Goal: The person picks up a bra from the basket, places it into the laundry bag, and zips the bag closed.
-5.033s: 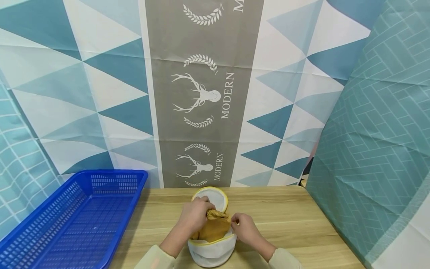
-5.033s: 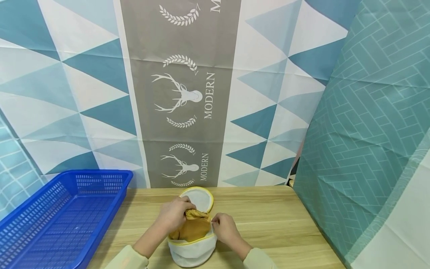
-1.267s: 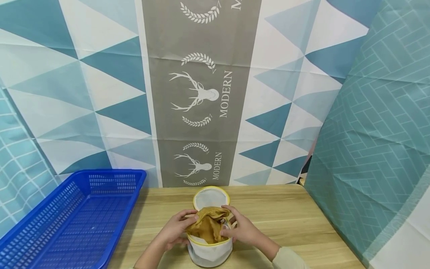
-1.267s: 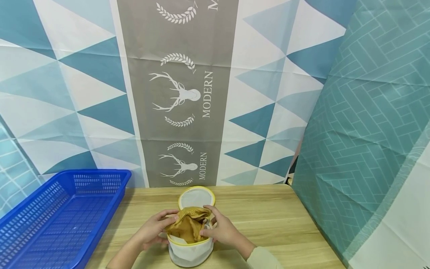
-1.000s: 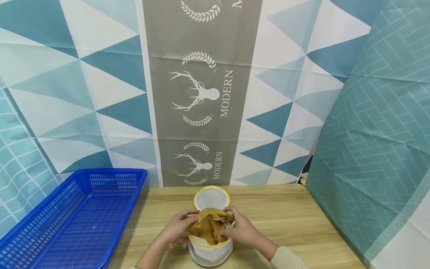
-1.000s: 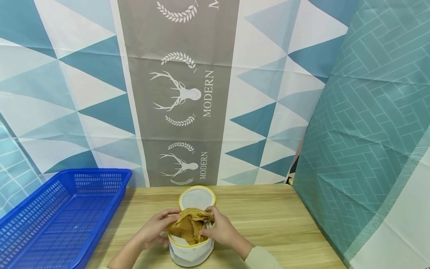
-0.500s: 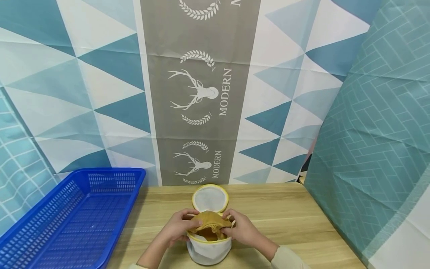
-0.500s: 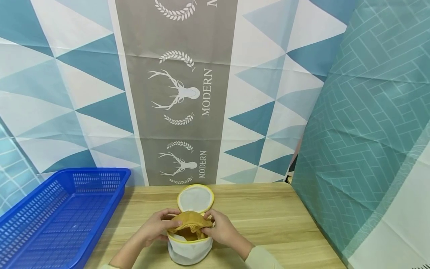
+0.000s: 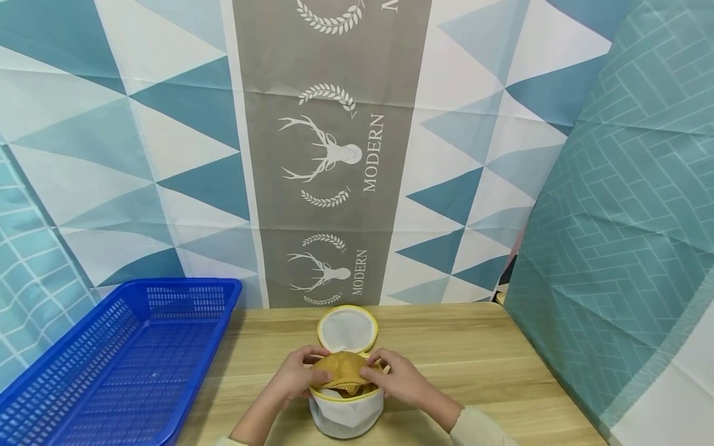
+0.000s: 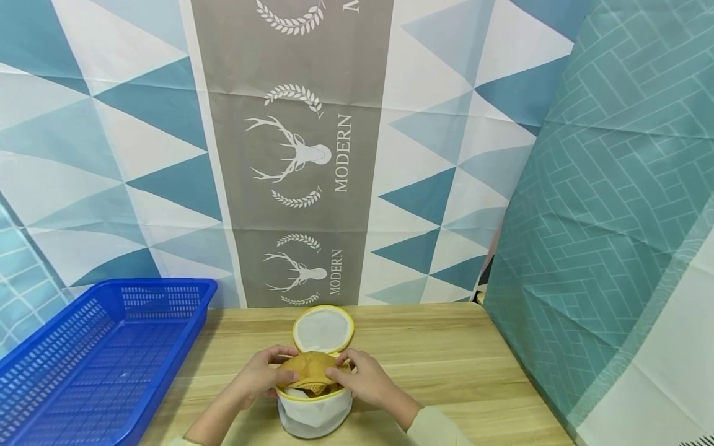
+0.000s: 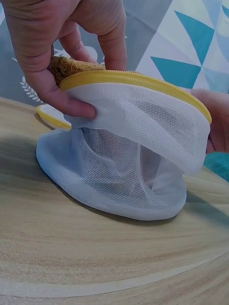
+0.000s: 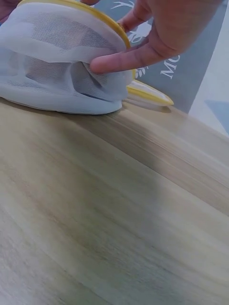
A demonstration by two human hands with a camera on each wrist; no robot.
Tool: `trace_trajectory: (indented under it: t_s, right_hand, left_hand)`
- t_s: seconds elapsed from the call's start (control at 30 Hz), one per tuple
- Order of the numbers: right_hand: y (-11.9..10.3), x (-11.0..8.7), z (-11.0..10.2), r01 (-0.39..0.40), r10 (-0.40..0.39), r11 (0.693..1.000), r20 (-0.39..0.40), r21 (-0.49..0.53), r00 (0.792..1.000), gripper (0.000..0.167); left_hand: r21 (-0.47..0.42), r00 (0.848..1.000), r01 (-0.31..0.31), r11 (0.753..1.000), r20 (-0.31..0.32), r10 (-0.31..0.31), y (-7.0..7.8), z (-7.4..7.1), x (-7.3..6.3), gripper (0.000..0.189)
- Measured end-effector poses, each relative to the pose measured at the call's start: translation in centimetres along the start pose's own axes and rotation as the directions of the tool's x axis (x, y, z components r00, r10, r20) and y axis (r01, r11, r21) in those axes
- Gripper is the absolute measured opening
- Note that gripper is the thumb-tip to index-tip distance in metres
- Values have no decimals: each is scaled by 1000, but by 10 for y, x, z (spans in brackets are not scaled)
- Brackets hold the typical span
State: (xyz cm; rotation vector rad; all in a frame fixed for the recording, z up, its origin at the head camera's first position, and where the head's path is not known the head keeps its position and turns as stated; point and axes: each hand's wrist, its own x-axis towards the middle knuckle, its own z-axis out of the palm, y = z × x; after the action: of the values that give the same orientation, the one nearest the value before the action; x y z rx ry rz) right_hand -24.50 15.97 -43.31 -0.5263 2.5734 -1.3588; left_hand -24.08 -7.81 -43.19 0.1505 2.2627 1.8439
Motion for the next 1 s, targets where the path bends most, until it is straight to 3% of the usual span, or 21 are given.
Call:
trace_trajectory:
  t_s: [0.17, 0.33, 0.57, 0.83, 1.0]
  right_hand:
    - [-3, 3, 4, -12, 9, 999, -53, -53, 999, 41]
    - [-5, 8, 8, 1, -20, 985, -105, -175, 994, 48]
    - [-7, 9, 9, 25, -48, 970, -88, -242, 995, 63]
    - [-7, 7, 10, 2, -27, 965, -92, -262, 995, 55]
    - [-6, 7, 11, -2, -22, 967, -89, -256, 996, 53]
  left_hand:
    - [26, 1000, -10, 1000, 14, 10, 2, 1, -1, 47]
    - [43, 999, -27, 999, 31, 26, 4, 1, -2, 48]
    - [40, 998, -11, 999, 66, 8, 3, -3, -1, 46]
    - [-27, 992, 66, 997, 107, -62, 3, -11, -2, 35]
    - [-29, 992, 65, 997, 114, -62, 0, -12, -1, 39]
